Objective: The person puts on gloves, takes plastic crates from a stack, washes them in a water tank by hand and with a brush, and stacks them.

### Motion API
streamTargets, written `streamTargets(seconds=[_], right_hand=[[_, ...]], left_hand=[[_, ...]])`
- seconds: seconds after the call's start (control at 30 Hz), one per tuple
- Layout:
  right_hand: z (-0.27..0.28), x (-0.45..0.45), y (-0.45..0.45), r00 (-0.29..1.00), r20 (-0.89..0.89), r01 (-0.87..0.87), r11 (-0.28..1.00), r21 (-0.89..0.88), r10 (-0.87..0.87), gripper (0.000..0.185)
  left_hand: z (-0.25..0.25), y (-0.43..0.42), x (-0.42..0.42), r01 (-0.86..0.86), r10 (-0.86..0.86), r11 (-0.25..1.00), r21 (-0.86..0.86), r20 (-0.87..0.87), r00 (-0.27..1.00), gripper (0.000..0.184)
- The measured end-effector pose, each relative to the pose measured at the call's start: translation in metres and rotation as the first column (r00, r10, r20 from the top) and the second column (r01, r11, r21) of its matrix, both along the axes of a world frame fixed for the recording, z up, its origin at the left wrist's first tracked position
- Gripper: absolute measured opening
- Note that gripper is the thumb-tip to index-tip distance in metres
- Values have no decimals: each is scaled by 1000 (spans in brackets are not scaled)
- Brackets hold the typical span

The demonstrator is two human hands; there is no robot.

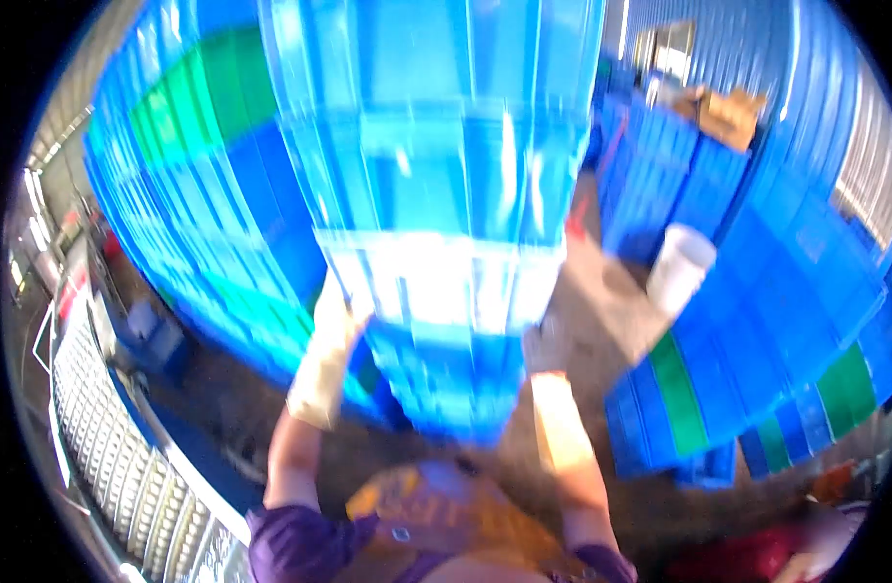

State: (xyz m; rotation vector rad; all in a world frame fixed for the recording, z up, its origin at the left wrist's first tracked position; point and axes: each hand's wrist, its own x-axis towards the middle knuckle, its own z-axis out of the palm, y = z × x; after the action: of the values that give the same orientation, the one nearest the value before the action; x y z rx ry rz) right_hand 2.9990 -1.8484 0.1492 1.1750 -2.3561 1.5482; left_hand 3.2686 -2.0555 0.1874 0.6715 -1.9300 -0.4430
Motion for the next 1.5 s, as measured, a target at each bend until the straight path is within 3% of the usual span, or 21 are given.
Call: streamTargets(seconds=[0.07, 0.13, 0.2, 0.23, 0.27, 0.37, 0.43, 0.5, 0.57, 0.63, 0.67, 0.7, 0.73, 0.77, 0.87, 1.03, 1.07, 1.17, 1.37, 1.47, 1.5], right_hand=[[-7, 1, 11, 998, -62, 2, 978, -208, -15, 23], [-26, 0, 18, 998, -7, 50, 938, -342, -55, 16], [-37, 0, 30, 988, 129, -26, 907, -420, 88, 12], [-54, -9, 34, 997, 57, -25, 949, -315, 45, 13], [-74, -20, 32, 1000, -17, -16, 978, -207, 12, 13], [-143, -36, 27, 975, 163, -97, 951, -294, 150, 17], [-99, -4, 57, 967, 197, -113, 965, -239, 162, 20], [-110, 4, 76, 955, 233, -157, 979, -127, 183, 26], [-127, 6, 96, 954, 271, -108, 990, -91, 129, 27], [-118, 19, 124, 940, 330, -69, 996, -56, 83, 27], [-123, 22, 136, 937, 348, -17, 998, -53, 35, 27], [-130, 20, 148, 937, 350, 18, 1000, -23, -9, 26], [-134, 19, 160, 934, 352, 61, 998, 1, -57, 24], [-133, 23, 171, 939, 273, 196, 978, 69, -207, 28], [-115, 29, 207, 820, 445, 324, 933, 158, -361, 29], [-96, 69, 228, 757, 319, 597, 802, 17, -571, 23], [-142, 63, 230, 717, 28, 686, 712, 147, -697, 23], [-133, 116, 240, 605, 317, 759, 650, 48, -730, 26], [-85, 264, 282, 161, 534, 987, 124, -104, -830, 27], [-111, 322, 349, -187, 165, 972, -206, -112, -969, 24], [-111, 353, 369, -170, 335, 940, -254, -227, -927, 29]], left_hand=[[16, 37, -3, 116, -112, 993, -12, -379, 919, 61], [48, 91, 4, 28, -41, 999, -35, -452, 891, 51], [110, 113, 22, 214, -215, 976, -32, -214, 953, 39], [143, 125, 12, 139, -247, 927, -349, -288, 925, 31], [183, 129, 7, 345, -458, 873, -345, -336, 823, 30], [311, 126, -25, 725, -756, 624, -291, -458, 467, 44], [392, 94, -49, 873, -788, 453, -180, -540, 297, 48], [483, 9, -64, 916, -825, 381, 128, -400, 399, 51], [541, -29, -86, 962, -851, -247, 117, -500, -158, 25], [542, -17, -137, 899, -947, 319, -301, -129, 293, 31], [557, 1, -128, 997, -955, 69, -28, -292, 58, 33], [559, 17, -137, 1000, -958, 12, -12, -288, 8, 33], [555, 41, -152, 718, -742, 603, -348, 87, 665, 33], [543, 63, -162, 610, -655, 633, -477, 90, 750, 34], [483, 96, -199, 755, -809, 472, -455, 117, 576, 34], [350, 149, -258, 970, -969, 137, -199, 177, 174, 35], [326, 158, -266, 989, -979, 63, -137, 182, 87, 35], [256, 202, -284, 987, -967, -151, 58, 198, -160, 36], [170, 307, -273, 784, -780, -518, 342, 188, -597, 38], [157, 362, -250, 625, -626, -662, 415, 152, -764, 40], [154, 381, -239, 566, -566, -698, 439, 145, -811, 40]])
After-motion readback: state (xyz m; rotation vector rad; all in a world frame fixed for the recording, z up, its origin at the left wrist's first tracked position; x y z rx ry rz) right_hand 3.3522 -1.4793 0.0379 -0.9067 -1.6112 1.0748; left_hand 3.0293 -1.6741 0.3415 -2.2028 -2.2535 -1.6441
